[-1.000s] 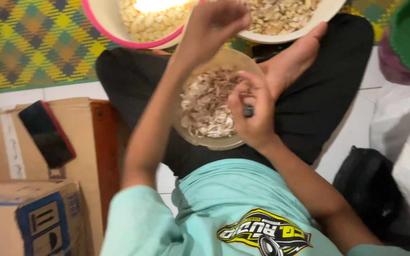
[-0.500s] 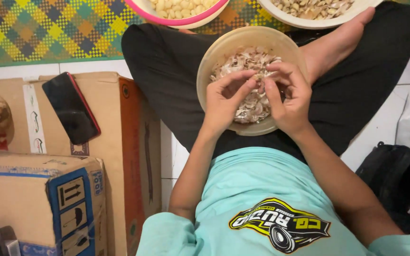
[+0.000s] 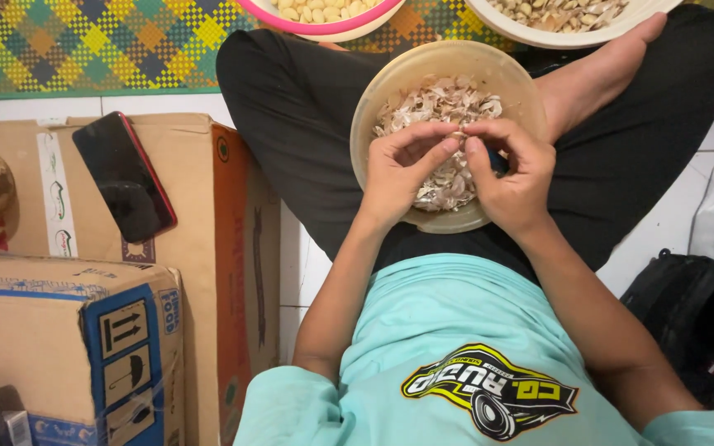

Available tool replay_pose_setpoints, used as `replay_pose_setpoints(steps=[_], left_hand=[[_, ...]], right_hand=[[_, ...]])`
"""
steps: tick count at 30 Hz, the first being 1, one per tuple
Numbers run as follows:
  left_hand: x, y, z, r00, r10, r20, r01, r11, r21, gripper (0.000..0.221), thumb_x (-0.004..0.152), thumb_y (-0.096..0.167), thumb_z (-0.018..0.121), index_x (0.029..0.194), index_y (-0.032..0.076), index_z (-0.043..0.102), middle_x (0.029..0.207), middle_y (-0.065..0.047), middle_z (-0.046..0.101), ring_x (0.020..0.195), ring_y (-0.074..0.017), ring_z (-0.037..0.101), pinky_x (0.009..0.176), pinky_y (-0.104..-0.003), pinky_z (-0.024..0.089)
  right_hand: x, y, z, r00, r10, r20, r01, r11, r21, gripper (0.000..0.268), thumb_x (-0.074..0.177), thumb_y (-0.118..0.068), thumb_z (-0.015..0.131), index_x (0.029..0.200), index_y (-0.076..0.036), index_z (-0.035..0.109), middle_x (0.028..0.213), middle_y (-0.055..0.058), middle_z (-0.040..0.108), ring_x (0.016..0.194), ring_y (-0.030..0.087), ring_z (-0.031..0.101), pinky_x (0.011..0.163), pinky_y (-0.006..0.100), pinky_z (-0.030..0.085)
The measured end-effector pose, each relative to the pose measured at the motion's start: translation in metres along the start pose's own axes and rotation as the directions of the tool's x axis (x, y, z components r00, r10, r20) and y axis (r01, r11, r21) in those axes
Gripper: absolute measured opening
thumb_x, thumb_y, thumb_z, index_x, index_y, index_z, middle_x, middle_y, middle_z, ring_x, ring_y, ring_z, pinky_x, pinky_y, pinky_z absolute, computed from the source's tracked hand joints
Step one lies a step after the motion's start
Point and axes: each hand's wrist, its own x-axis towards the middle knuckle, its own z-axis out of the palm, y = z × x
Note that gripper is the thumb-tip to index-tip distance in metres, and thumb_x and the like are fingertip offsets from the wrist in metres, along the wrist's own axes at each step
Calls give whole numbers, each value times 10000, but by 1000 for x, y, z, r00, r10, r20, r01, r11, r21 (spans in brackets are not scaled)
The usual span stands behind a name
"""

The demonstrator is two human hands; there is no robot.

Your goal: Peeling garlic cloves by hand and placing them into bowls while sitting on the floor.

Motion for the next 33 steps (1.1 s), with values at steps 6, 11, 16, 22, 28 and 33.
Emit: replay_pose_setpoints(steps=[6,11,16,22,28,33], left_hand=[[1,3,1,998,66,-4,-65,997,37,192,896,56,835,1083,66,791,945,-76,783,918,-89,723,844,-288,608],[0,0,1,992,128,-12,-127,991,43,194,889,23,828,1075,71,796,913,-62,770,886,-68,709,830,-269,598],[0,3,1,974,227,-10,-224,965,136,207,852,13,858,1038,84,807,894,-87,771,851,-80,701,805,-267,583],[-4,-1,2,973,225,-41,-215,962,167,204,832,14,873,1015,74,805,884,-78,790,839,-92,734,810,-272,600],[-3,-5,4,983,168,-73,-157,978,135,206,855,30,861,1044,78,794,898,-66,798,864,-74,733,829,-273,605],[-2,-6,2,983,161,-93,-148,981,129,205,858,22,855,1046,79,796,897,-65,797,882,-80,729,847,-287,606]], right_hand=[[5,-5,1,997,-83,-1,83,996,-33,124,977,89,736,1087,60,785,863,169,735,760,226,694,676,343,540],[9,-13,3,993,-115,6,115,993,-36,120,972,98,749,1073,60,803,878,188,734,756,238,679,687,369,545],[12,-13,-1,998,-28,60,24,998,58,116,1000,90,717,1079,52,793,893,163,726,787,163,613,726,336,518],[10,-9,-4,996,42,83,-52,991,125,116,1037,80,674,1097,58,772,893,164,702,827,147,597,747,329,524],[5,-1,-5,992,92,84,-108,971,215,153,1056,69,619,1145,95,742,878,155,674,839,114,564,750,297,516],[6,-4,-5,991,89,98,-108,971,214,156,1039,91,637,1160,107,735,933,197,704,883,159,636,770,353,556]])
